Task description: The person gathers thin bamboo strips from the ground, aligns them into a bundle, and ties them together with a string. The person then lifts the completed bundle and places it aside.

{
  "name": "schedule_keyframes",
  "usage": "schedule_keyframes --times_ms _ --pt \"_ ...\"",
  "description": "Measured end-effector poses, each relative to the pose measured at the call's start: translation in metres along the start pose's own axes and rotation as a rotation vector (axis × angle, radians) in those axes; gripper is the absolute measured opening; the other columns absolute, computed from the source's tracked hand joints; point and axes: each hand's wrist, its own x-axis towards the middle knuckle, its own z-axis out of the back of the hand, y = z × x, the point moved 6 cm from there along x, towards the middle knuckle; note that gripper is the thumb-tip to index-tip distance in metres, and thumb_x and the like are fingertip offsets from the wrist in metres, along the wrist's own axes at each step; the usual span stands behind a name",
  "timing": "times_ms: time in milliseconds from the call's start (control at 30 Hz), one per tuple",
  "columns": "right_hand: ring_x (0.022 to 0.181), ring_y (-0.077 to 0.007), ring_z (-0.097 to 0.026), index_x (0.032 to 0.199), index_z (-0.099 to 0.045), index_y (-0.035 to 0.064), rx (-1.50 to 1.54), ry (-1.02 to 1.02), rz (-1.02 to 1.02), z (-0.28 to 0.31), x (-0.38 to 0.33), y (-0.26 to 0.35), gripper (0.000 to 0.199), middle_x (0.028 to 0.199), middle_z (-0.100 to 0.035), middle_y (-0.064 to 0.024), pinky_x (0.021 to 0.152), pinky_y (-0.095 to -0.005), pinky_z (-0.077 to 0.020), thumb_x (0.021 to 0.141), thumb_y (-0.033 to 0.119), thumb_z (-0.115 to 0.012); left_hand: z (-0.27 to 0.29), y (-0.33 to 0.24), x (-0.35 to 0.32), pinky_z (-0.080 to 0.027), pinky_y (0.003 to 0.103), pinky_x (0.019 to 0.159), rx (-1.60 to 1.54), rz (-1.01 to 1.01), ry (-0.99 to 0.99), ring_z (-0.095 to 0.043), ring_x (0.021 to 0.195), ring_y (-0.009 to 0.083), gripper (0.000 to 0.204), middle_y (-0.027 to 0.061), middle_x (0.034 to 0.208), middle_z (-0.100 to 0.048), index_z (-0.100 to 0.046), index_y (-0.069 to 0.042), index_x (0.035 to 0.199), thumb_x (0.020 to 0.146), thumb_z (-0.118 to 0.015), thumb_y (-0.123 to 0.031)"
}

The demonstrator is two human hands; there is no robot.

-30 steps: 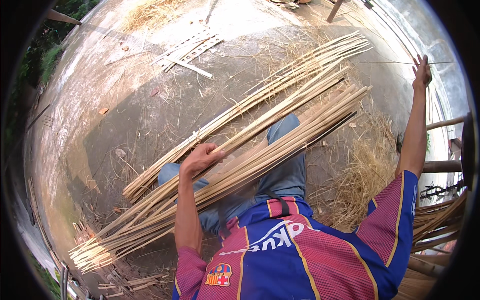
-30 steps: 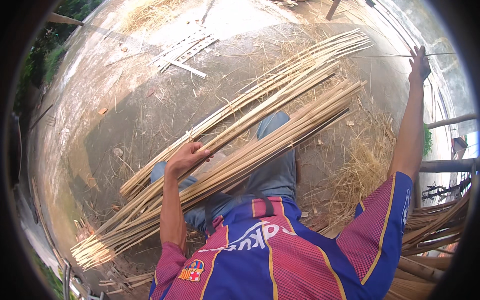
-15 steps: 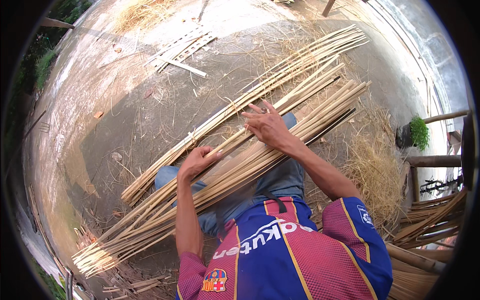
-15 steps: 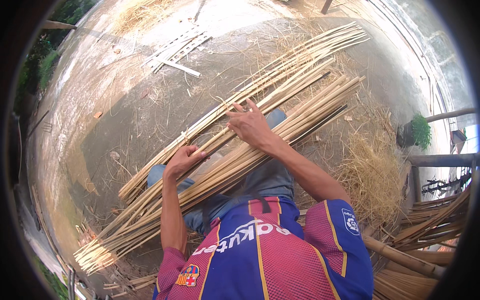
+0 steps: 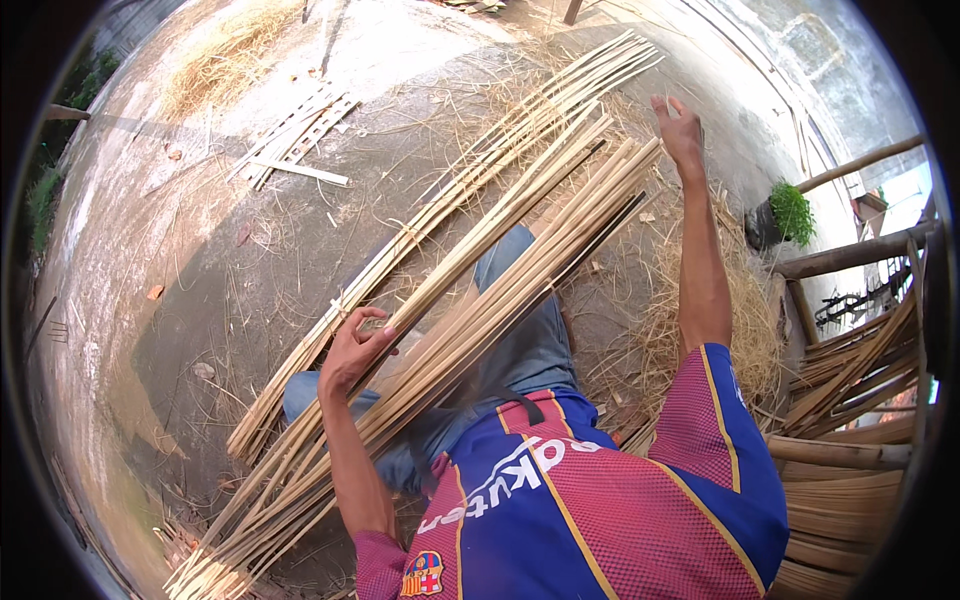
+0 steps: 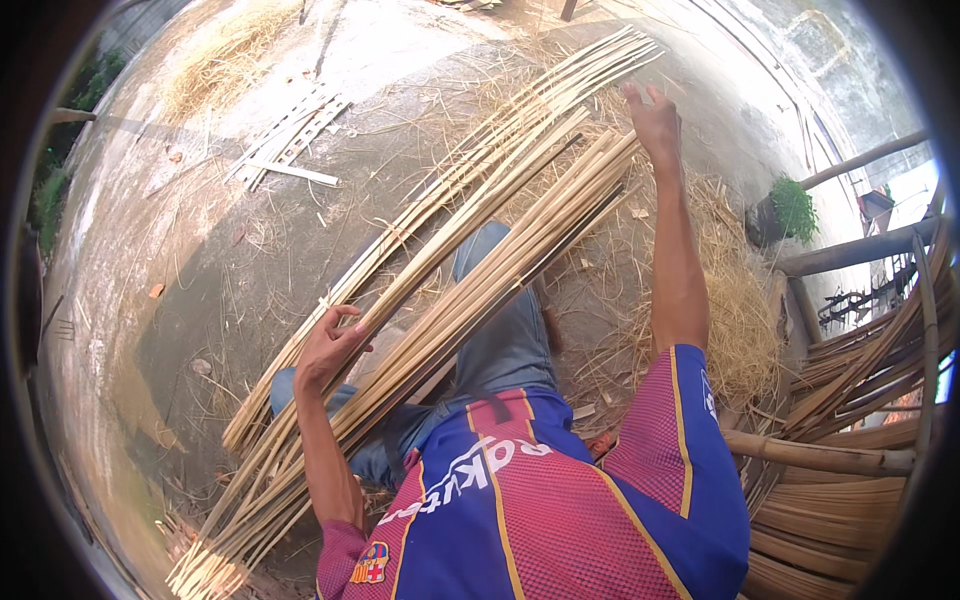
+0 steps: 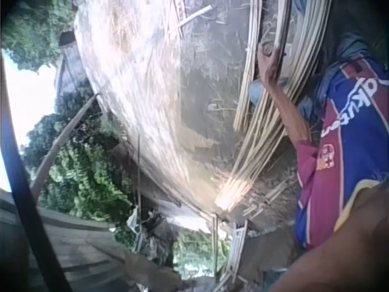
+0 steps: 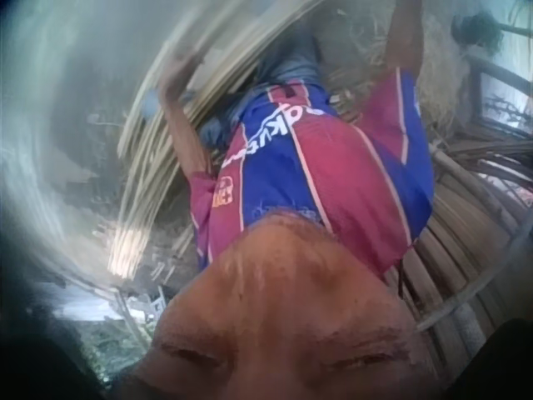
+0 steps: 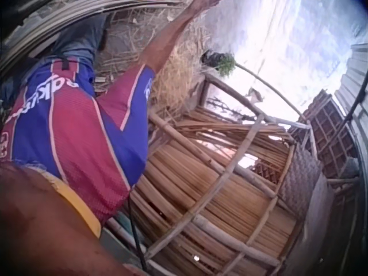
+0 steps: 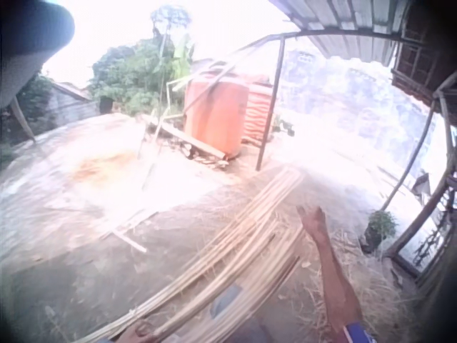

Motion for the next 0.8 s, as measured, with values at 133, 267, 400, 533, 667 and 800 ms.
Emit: schedule_keyframes --times_ms 133,267,400,533,667,800 --pt "0.122 -0.0398 -0.063 0.135 -0.065 0.0100 -0.046 0.275 -0.032 -0.027 -0.025 -0.028 0.061 0.130 -0.066 -0.0251 0.105 -0.0448 -0.0470 0.097 0.057 -0.059 0.001 0.015 0.006 -0.050 0.026 0.073 0.070 0.021 -0.021 -0.070 0.081 0.0134 0.059 0.0090 0.086 -0.074 -0.062 0.001 0.123 0.088 -0.079 -0.044" --pt "0.114 -0.0386 -0.067 0.127 -0.067 0.0051 0.056 0.322 -0.018 -0.047 -0.048 -0.050 0.052 0.118 -0.071 -0.0228 0.100 -0.0445 -0.0506 0.099 0.048 -0.061 -0.020 -0.010 -0.008 -0.049 0.027 0.066 0.395 0.238 0.148 -0.068 0.074 0.0125 0.054 0.0074 0.077 -0.072 -0.071 0.000 0.111 0.087 -0.079 -0.048" --pt "0.113 -0.0313 -0.069 0.127 -0.066 0.0043 0.113 0.107 0.076 -0.022 -0.048 -0.045 0.040 0.120 -0.072 -0.0193 0.099 -0.0392 -0.0516 0.099 0.031 -0.061 -0.025 -0.019 -0.031 -0.043 0.028 0.060 0.456 0.152 0.168 -0.054 0.063 0.0084 0.052 0.0008 0.068 -0.064 -0.074 -0.001 0.094 0.088 -0.077 -0.052" --pt "0.113 -0.0207 -0.069 0.126 -0.067 0.0038 0.261 0.202 0.041 -0.045 -0.043 -0.084 0.033 0.115 -0.074 -0.0149 0.097 -0.0346 -0.0520 0.102 0.025 -0.058 -0.020 0.030 0.006 -0.042 0.029 0.061 0.493 0.133 0.075 -0.049 0.065 0.0081 0.049 -0.0016 0.067 -0.058 -0.075 -0.003 0.096 0.088 -0.078 -0.051" --pt "0.105 -0.0213 -0.072 0.121 -0.071 0.0094 0.219 0.148 0.006 -0.026 -0.048 -0.065 0.028 0.106 -0.077 -0.0122 0.091 -0.0332 -0.0539 0.102 0.024 -0.057 -0.025 0.022 0.002 -0.043 0.029 0.063 0.402 0.039 0.092 -0.049 0.068 0.0081 0.044 -0.0031 0.069 -0.058 -0.075 -0.002 0.098 0.087 -0.081 -0.045" --pt "0.107 -0.0269 -0.072 0.118 -0.073 0.0104 0.237 0.185 0.043 -0.013 -0.065 -0.030 0.028 0.108 -0.076 -0.0141 0.092 -0.0371 -0.0553 0.100 0.025 -0.056 -0.018 0.030 0.004 -0.040 0.028 0.061 0.294 0.069 0.080 -0.048 0.068 0.0056 0.037 -0.0047 0.070 -0.058 -0.072 -0.002 0.092 0.087 -0.083 -0.037"
